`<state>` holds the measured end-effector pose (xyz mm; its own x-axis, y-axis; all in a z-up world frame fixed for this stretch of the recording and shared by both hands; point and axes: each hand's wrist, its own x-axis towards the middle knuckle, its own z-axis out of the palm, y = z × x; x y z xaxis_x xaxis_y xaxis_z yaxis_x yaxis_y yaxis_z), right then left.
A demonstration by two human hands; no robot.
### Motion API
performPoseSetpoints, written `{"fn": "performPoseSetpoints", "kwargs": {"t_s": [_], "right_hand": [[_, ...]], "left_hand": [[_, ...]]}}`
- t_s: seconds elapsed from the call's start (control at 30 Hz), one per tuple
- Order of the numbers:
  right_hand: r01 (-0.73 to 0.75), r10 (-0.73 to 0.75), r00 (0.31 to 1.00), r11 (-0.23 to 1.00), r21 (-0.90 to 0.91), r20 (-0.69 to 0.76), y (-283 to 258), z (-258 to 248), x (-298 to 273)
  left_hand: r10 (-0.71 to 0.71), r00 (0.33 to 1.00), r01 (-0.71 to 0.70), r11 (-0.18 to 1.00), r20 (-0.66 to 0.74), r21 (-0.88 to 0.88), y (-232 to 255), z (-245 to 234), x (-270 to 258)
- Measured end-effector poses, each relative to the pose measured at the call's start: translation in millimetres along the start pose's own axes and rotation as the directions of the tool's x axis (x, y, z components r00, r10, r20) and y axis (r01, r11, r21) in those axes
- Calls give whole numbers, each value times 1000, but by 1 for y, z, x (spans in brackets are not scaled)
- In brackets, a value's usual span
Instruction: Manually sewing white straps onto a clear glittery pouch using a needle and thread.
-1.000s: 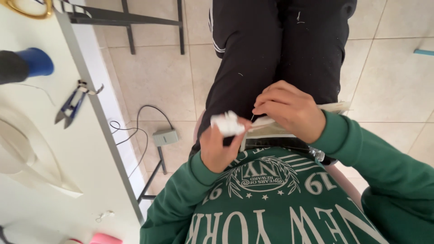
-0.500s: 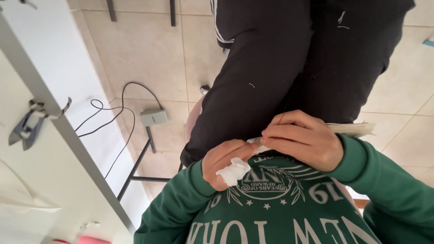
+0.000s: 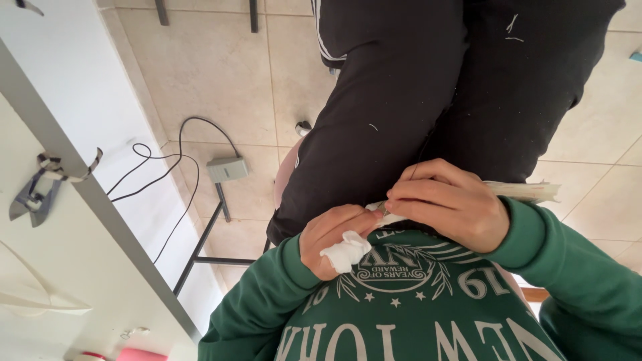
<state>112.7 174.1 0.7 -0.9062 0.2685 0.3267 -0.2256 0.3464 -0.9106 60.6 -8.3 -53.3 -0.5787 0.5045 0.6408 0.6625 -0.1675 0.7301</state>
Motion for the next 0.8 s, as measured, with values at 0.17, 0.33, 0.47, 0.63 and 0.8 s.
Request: {"fn": "performPoseSetpoints", "kwargs": {"t_s": [0.17,0.33,0.47,0.63,0.8], "right_hand": [[-104,112,979,993,-55,172,7,-10,-18],[-74,101,965,990,-117,240,13,-12,-10],[-111,124,962,992,-66,243,10,-11,-7],[-140,149,960,989,-56,235,11,-13,-12],[-156,157,951,987,-27,266,14,-13,-15]], "left_hand": [[-450,865,446,892,222,71,24,-6,30],[-573,798,598,792,187,-126,15,-16,31],[-677,688,722,675,260,-152,23,-19,45],[-730,626,779,603,272,-172,25,-19,45],[-742,622,783,594,251,-186,22,-18,45]]}}
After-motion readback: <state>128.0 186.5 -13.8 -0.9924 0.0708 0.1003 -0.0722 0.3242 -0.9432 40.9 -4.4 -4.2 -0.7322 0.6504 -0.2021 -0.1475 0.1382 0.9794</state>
